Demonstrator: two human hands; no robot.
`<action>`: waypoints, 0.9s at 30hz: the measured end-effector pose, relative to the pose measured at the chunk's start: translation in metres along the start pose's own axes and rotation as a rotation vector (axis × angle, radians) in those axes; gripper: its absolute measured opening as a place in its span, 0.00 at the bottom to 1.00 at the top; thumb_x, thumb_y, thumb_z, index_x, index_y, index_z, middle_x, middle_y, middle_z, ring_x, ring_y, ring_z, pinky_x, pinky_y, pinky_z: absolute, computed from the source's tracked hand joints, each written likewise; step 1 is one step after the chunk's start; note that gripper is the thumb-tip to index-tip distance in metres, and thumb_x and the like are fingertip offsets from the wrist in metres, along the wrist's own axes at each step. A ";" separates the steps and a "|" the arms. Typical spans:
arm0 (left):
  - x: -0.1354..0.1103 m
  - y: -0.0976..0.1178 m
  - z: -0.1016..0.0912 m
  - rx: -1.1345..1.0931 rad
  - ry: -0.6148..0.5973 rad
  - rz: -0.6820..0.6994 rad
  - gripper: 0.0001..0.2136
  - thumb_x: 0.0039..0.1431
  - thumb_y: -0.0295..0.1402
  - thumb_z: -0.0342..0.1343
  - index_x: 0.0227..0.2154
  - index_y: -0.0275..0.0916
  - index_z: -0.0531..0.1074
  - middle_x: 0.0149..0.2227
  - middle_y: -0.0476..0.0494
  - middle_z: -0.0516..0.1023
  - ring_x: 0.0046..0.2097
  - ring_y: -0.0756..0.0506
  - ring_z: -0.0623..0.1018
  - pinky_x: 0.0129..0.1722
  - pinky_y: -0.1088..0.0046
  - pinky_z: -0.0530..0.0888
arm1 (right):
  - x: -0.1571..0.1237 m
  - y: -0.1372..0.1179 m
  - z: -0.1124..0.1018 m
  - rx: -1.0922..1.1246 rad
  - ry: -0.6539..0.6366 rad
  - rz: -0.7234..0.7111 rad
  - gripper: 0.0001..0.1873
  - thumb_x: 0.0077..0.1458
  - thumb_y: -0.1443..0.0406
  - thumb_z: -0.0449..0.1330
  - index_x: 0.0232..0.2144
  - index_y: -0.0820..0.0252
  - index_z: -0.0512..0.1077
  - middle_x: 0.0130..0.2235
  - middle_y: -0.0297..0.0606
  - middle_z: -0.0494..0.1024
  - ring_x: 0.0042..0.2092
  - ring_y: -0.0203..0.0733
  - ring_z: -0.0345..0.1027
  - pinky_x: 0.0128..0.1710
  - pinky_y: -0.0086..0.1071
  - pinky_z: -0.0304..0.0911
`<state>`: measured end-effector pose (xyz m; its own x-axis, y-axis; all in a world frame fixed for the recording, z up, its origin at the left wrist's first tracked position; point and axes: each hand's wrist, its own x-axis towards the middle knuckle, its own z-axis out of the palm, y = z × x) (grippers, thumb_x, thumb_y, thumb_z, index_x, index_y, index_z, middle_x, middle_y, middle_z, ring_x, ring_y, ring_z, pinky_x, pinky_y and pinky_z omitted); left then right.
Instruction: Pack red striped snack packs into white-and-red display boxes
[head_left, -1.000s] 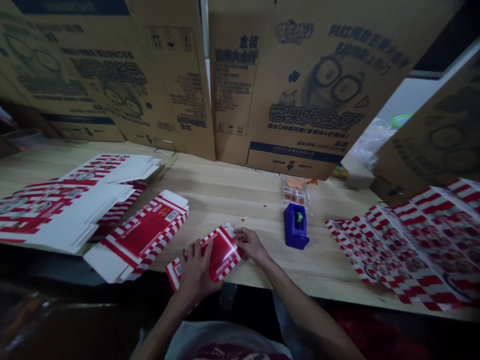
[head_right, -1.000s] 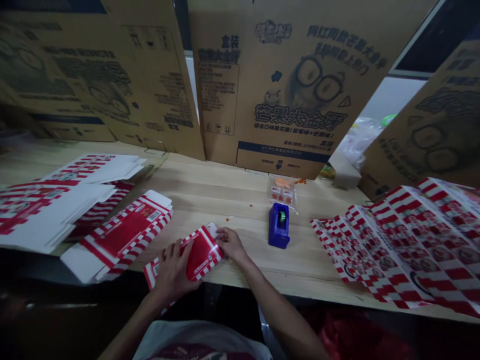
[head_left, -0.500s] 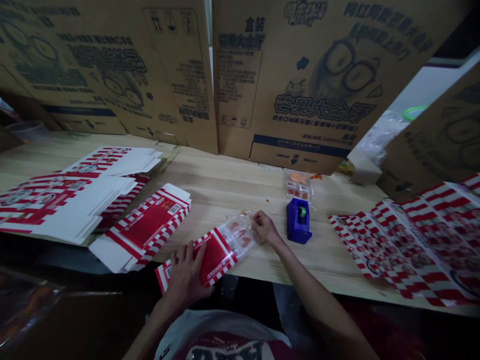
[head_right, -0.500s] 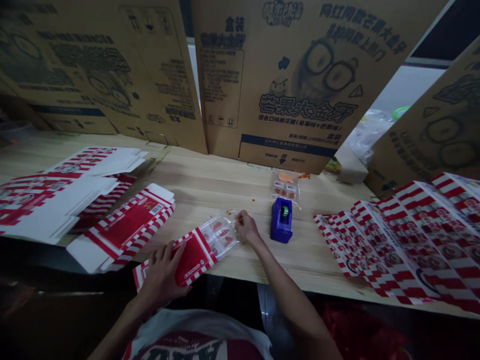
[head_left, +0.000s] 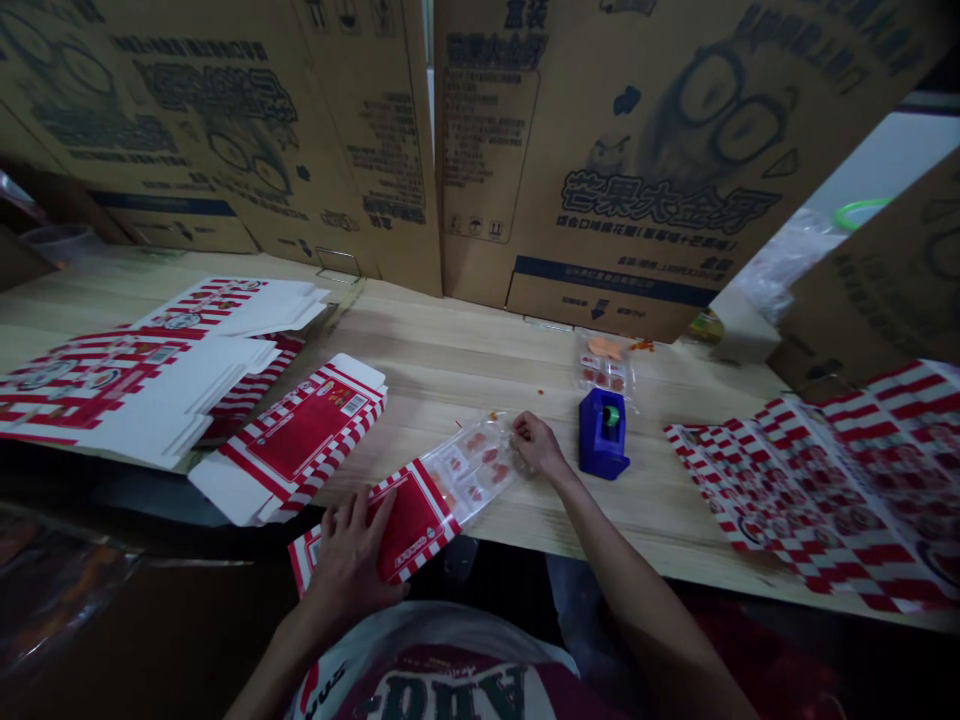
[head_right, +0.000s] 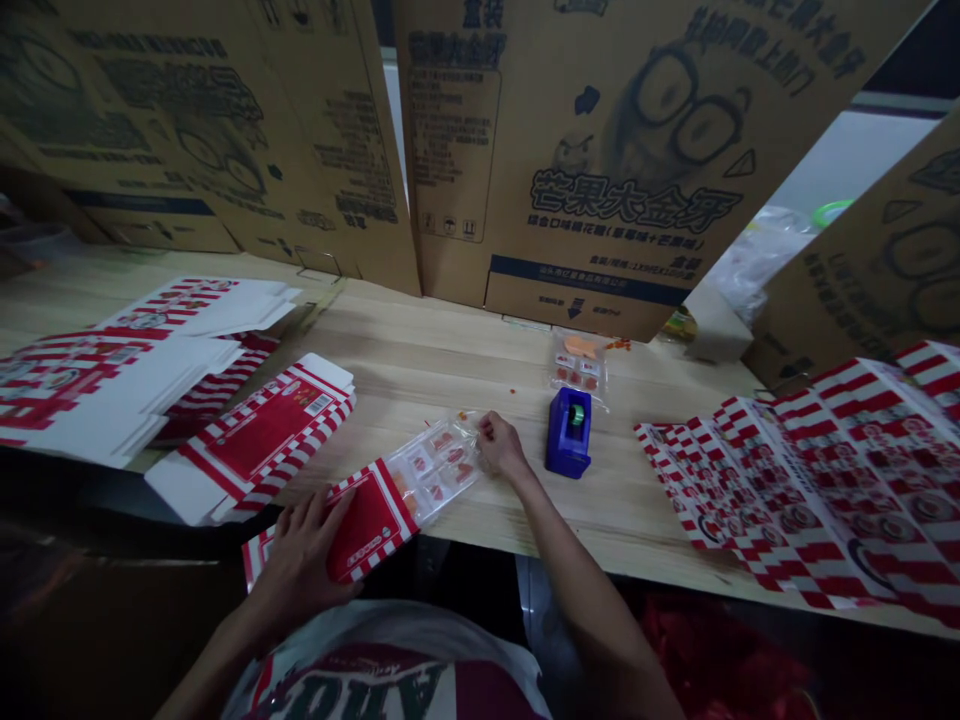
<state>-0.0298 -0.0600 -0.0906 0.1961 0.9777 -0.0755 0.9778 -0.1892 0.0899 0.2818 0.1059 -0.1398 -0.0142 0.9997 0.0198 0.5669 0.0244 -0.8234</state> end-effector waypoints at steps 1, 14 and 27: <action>-0.001 -0.001 0.000 0.000 -0.003 -0.003 0.48 0.35 0.43 0.62 0.63 0.36 0.54 0.61 0.24 0.59 0.60 0.25 0.60 0.57 0.45 0.55 | 0.000 -0.001 0.000 -0.013 -0.008 -0.004 0.08 0.41 0.73 0.53 0.26 0.58 0.67 0.25 0.29 0.70 0.29 0.36 0.65 0.30 0.27 0.59; -0.005 0.000 0.002 0.008 -0.005 -0.013 0.49 0.34 0.44 0.62 0.63 0.35 0.54 0.62 0.23 0.58 0.61 0.26 0.60 0.59 0.46 0.54 | -0.004 -0.009 -0.006 -0.101 -0.118 -0.074 0.13 0.49 0.69 0.56 0.37 0.60 0.76 0.26 0.33 0.75 0.28 0.37 0.66 0.29 0.27 0.58; -0.012 -0.006 0.002 -0.054 0.037 0.028 0.48 0.35 0.43 0.62 0.63 0.36 0.52 0.61 0.25 0.58 0.60 0.24 0.60 0.58 0.43 0.55 | -0.003 -0.009 0.000 -0.072 -0.120 -0.067 0.14 0.44 0.72 0.59 0.35 0.63 0.79 0.22 0.31 0.74 0.24 0.34 0.65 0.24 0.25 0.57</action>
<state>-0.0376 -0.0706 -0.0919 0.2192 0.9750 -0.0358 0.9664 -0.2119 0.1453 0.2768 0.1029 -0.1323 -0.1500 0.9887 0.0018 0.6190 0.0953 -0.7796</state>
